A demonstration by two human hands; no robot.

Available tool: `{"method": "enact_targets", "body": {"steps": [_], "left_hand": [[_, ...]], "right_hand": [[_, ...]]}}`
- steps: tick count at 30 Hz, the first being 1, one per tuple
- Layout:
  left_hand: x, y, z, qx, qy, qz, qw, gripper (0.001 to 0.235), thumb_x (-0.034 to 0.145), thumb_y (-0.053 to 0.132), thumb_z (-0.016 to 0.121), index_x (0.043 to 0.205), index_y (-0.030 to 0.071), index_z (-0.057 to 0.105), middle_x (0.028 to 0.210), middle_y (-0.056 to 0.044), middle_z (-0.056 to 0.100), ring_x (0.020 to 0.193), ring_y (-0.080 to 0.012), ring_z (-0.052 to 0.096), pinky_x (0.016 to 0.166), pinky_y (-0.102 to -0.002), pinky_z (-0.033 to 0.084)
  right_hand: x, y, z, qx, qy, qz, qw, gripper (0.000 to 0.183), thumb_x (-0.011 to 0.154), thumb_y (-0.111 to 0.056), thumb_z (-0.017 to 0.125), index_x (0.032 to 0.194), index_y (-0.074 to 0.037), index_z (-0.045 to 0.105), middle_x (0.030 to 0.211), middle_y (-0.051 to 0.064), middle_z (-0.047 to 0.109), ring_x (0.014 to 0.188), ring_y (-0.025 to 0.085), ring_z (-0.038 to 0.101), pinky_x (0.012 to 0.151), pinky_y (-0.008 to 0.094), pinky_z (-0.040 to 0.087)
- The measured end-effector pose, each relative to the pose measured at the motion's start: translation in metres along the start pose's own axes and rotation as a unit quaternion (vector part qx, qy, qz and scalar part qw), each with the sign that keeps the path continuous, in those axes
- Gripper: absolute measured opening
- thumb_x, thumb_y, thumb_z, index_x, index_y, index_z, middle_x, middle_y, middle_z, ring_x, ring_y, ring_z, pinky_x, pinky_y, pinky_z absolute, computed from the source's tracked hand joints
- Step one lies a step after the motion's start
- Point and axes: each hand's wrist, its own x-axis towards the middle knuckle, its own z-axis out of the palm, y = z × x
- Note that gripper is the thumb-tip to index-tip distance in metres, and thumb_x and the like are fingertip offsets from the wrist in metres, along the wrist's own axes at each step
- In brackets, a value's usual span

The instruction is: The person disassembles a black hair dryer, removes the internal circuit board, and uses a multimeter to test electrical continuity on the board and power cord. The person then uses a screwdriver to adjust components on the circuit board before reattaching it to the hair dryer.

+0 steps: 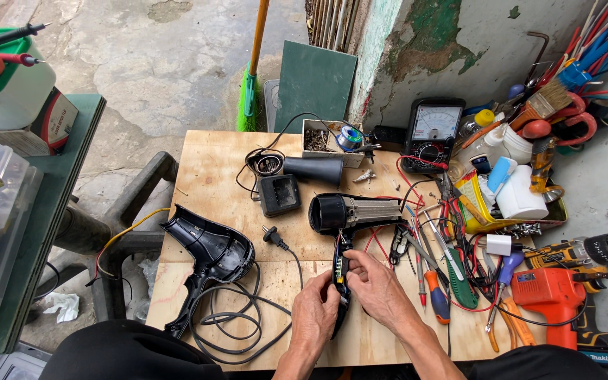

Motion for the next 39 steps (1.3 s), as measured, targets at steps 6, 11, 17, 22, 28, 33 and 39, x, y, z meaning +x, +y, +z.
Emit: {"method": "enact_targets", "body": {"steps": [6,11,17,22,28,33,39], "left_hand": [[-0.004,0.010,-0.006,-0.005,-0.029,-0.025,0.999,0.047,0.093,0.029,0.051,0.137,0.028,0.067,0.119,0.001,0.074,0.102,-0.0191,0.072,0.089,-0.034,0.054],[-0.009,0.013,-0.006,0.000,-0.057,-0.020,0.998,0.056,0.091,0.023,0.051,0.147,0.023,0.055,0.116,-0.001,0.068,0.104,-0.0201,0.069,0.088,-0.037,0.055],[-0.010,0.012,-0.005,0.043,-0.077,-0.019,0.996,0.064,0.085,0.036,0.055,0.148,0.028,0.050,0.113,0.000,0.059,0.094,-0.0206,0.067,0.083,-0.040,0.056],[-0.008,0.006,0.001,0.055,-0.054,-0.006,0.997,0.054,0.091,0.040,0.060,0.144,0.030,0.053,0.114,0.000,0.062,0.093,-0.0237,0.068,0.084,-0.045,0.054],[-0.004,0.012,0.001,0.057,-0.044,-0.063,0.995,0.051,0.090,0.047,0.057,0.139,0.033,0.059,0.109,0.001,0.064,0.097,-0.0268,0.067,0.086,-0.046,0.052],[-0.001,0.010,-0.001,0.046,-0.052,-0.072,0.995,0.050,0.089,0.041,0.061,0.138,0.035,0.061,0.105,0.006,0.066,0.094,-0.0206,0.067,0.086,-0.040,0.052],[-0.001,0.012,-0.004,0.042,-0.061,-0.084,0.994,0.050,0.087,0.040,0.063,0.137,0.035,0.063,0.101,0.006,0.065,0.090,-0.0190,0.065,0.082,-0.039,0.052]], "right_hand": [[0.003,0.012,0.005,-0.065,-0.019,-0.004,0.998,0.055,0.085,-0.018,0.062,0.139,-0.023,0.059,0.121,0.001,0.070,0.104,0.015,0.072,0.095,0.029,0.057],[0.003,0.024,0.008,-0.157,-0.042,-0.061,0.985,0.065,0.084,-0.013,0.057,0.148,-0.018,0.045,0.140,0.006,0.060,0.121,0.024,0.063,0.101,0.040,0.049],[0.012,0.039,0.014,-0.201,-0.023,-0.119,0.972,0.064,0.086,-0.023,0.073,0.144,-0.014,0.047,0.136,0.007,0.058,0.123,0.027,0.060,0.099,0.041,0.049],[0.018,0.043,0.014,-0.225,-0.017,-0.131,0.965,0.053,0.088,-0.025,0.070,0.136,-0.014,0.051,0.127,0.008,0.061,0.111,0.031,0.064,0.092,0.044,0.050],[0.014,0.027,0.011,-0.273,-0.036,-0.098,0.956,0.038,0.089,-0.027,0.064,0.123,-0.017,0.051,0.113,0.007,0.062,0.102,0.035,0.064,0.083,0.048,0.050],[0.017,0.016,0.004,-0.302,-0.060,-0.087,0.948,0.045,0.088,-0.028,0.063,0.129,-0.014,0.051,0.118,0.010,0.063,0.104,0.039,0.064,0.086,0.050,0.050],[0.017,0.003,-0.004,-0.304,-0.076,-0.112,0.943,0.022,0.084,-0.023,0.062,0.100,-0.013,0.052,0.101,0.008,0.067,0.095,0.033,0.064,0.082,0.045,0.049]]}}
